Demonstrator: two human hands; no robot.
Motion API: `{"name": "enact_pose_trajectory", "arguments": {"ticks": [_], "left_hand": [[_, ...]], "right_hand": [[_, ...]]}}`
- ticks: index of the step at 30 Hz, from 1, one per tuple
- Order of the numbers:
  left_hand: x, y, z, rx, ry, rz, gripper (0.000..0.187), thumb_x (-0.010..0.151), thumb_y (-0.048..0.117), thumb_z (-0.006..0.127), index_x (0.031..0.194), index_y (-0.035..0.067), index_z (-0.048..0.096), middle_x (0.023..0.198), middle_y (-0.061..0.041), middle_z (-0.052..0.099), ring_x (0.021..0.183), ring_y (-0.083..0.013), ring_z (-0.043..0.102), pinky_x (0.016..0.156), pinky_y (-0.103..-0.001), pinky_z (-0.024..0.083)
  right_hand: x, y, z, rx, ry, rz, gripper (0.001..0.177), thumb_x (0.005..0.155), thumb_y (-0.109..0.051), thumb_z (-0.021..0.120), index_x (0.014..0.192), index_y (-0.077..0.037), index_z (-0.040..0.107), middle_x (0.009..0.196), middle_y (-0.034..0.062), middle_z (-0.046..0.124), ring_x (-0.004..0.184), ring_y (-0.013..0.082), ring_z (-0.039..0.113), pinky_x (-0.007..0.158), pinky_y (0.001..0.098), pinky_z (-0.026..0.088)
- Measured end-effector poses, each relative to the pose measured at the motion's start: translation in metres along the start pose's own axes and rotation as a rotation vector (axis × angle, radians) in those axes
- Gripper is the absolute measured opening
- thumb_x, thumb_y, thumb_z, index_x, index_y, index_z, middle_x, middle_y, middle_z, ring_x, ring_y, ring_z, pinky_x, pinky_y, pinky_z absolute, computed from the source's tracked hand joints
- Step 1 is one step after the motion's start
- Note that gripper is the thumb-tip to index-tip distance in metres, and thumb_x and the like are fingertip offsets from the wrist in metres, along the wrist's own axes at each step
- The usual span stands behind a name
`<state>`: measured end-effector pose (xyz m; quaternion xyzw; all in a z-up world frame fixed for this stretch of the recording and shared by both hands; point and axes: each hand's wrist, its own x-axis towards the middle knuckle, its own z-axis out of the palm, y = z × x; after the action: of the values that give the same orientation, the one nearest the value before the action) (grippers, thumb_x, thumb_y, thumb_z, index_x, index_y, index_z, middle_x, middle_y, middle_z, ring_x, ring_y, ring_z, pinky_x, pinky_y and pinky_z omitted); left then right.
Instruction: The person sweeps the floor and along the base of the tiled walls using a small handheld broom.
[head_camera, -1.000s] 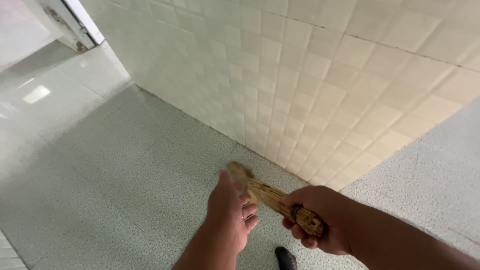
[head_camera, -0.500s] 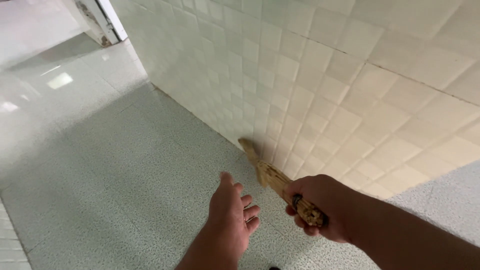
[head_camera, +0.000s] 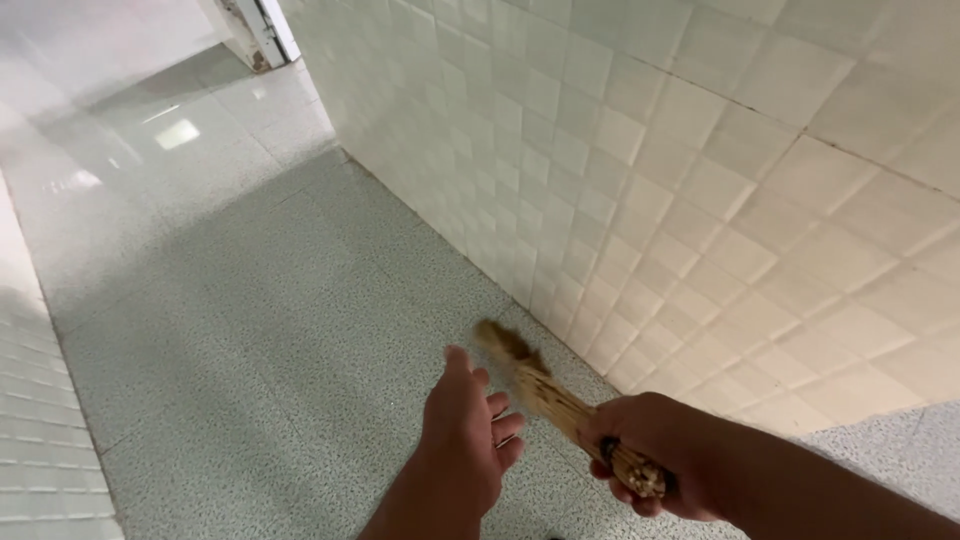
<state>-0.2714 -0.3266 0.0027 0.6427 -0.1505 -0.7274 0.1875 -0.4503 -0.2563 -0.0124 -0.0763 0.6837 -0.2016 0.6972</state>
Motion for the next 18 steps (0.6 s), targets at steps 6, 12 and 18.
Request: {"name": "enact_pose_trajectory", "arguments": {"ticks": [6, 12, 18], "left_hand": [[-0.005, 0.003, 0.003, -0.051, 0.085, -0.003, 0.073, 0.103, 0.061, 0.025, 0.157, 0.015, 0.042, 0.148, -0.012, 0.056, 0.130, -0.0306, 0.059, 0.112, -0.046, 0.046], [-0.008, 0.004, 0.008, -0.076, 0.090, 0.008, 0.073, 0.104, 0.059, 0.025, 0.159, 0.013, 0.037, 0.154, -0.017, 0.051, 0.134, -0.0336, 0.057, 0.114, -0.048, 0.046], [-0.010, -0.002, 0.002, -0.111, 0.022, 0.035, 0.078, 0.104, 0.062, 0.023, 0.163, 0.011, 0.026, 0.164, -0.021, 0.038, 0.146, -0.0396, 0.046, 0.121, -0.051, 0.037]], "right_hand": [[-0.019, -0.031, 0.012, 0.107, -0.115, -0.064, 0.033, 0.097, -0.025, 0.056, 0.114, 0.003, 0.059, 0.073, 0.0118, 0.061, 0.046, 0.0147, 0.053, 0.035, 0.0270, 0.037], [-0.029, -0.046, 0.015, 0.138, -0.085, -0.117, 0.034, 0.098, -0.024, 0.056, 0.117, 0.003, 0.059, 0.078, 0.0143, 0.062, 0.046, 0.0153, 0.051, 0.036, 0.0287, 0.037], [-0.013, -0.049, 0.005, 0.050, 0.027, -0.163, 0.030, 0.097, -0.021, 0.057, 0.112, 0.005, 0.058, 0.079, 0.0156, 0.060, 0.051, 0.0190, 0.049, 0.040, 0.0324, 0.037]]}}
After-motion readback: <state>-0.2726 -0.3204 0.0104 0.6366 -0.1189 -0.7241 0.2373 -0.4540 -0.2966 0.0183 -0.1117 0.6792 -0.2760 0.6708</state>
